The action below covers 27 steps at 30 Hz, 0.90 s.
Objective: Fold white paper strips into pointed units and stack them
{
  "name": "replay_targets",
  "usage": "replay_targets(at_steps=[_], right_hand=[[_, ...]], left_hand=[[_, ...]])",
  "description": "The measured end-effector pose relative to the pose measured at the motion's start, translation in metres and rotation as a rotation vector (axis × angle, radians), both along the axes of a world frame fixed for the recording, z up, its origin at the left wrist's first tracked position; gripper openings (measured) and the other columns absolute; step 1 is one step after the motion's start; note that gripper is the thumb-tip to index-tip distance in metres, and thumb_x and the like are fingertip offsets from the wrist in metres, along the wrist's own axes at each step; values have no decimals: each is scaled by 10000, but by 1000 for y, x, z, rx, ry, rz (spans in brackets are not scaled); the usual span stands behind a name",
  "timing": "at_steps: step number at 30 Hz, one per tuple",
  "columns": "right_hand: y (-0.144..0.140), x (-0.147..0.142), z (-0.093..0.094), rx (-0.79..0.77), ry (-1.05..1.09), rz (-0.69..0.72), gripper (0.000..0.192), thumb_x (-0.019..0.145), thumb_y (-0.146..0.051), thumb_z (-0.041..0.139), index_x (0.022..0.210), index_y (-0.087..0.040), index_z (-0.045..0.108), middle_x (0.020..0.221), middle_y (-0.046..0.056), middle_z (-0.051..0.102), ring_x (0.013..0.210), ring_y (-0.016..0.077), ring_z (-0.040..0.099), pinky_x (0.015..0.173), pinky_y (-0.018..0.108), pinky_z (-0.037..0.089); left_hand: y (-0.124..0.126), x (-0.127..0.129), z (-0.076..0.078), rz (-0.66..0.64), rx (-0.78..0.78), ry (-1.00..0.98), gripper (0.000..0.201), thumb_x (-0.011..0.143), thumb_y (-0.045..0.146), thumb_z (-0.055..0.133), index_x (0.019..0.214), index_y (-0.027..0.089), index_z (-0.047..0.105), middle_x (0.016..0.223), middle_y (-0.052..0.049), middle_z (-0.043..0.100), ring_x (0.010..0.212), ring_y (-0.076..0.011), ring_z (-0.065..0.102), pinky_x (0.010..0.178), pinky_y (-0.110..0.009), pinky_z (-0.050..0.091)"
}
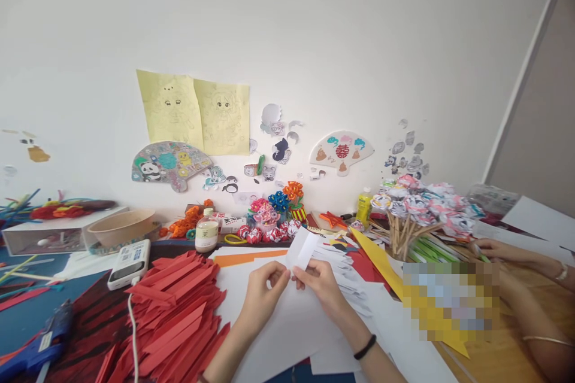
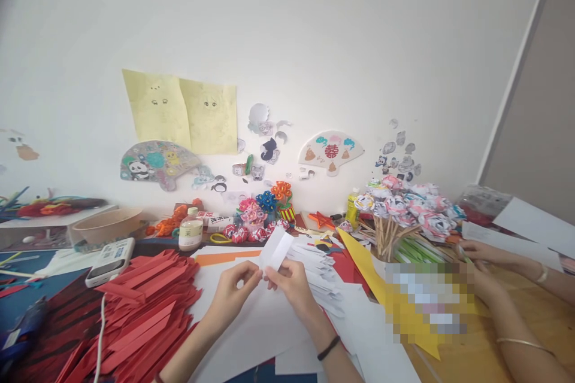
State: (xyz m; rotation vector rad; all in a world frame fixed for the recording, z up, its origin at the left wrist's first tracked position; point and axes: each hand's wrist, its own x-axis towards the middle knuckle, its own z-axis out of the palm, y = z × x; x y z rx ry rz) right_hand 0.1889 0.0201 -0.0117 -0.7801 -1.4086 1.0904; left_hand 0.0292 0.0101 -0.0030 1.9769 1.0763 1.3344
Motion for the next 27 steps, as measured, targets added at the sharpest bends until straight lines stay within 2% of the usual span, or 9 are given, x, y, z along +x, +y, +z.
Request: replay_targets(at_steps=[4,8,17,27], right_hand=[[0,1,0,3,-26,59,249,758,-352,684,714,-107,676,596,23,604,547,125,536,542,239,417],[2,2,-2,-12,-38,59,270,744,-364,693,667,-106,664,570,23,601,519,125,539,514,239,419],[7,3,-10,-61,-73,86,301,719,-392,712,734,-92,687,595,38,625,496,125,553,500,247,435],[6,2,-9,-53,-84,118,294,733,-389,706,716,-96,685,606,46,638,507,126,564,509,245,442]], left_hand=[[-2,0,1,27,20,14,265,857,337,496,691,159,601,634,-2,590,588,-123,461,572,-208,357],[1,0,0,16,-30,42,281,855,347,487,682,157,602,618,-5,600,563,-123,471,550,-208,350],[6,-3,-1,57,-18,22,258,843,376,504,691,169,531,596,27,517,547,-114,437,544,-208,341],[5,0,-5,68,-18,-30,270,854,390,499,705,169,544,621,13,566,570,-123,482,562,-211,367]])
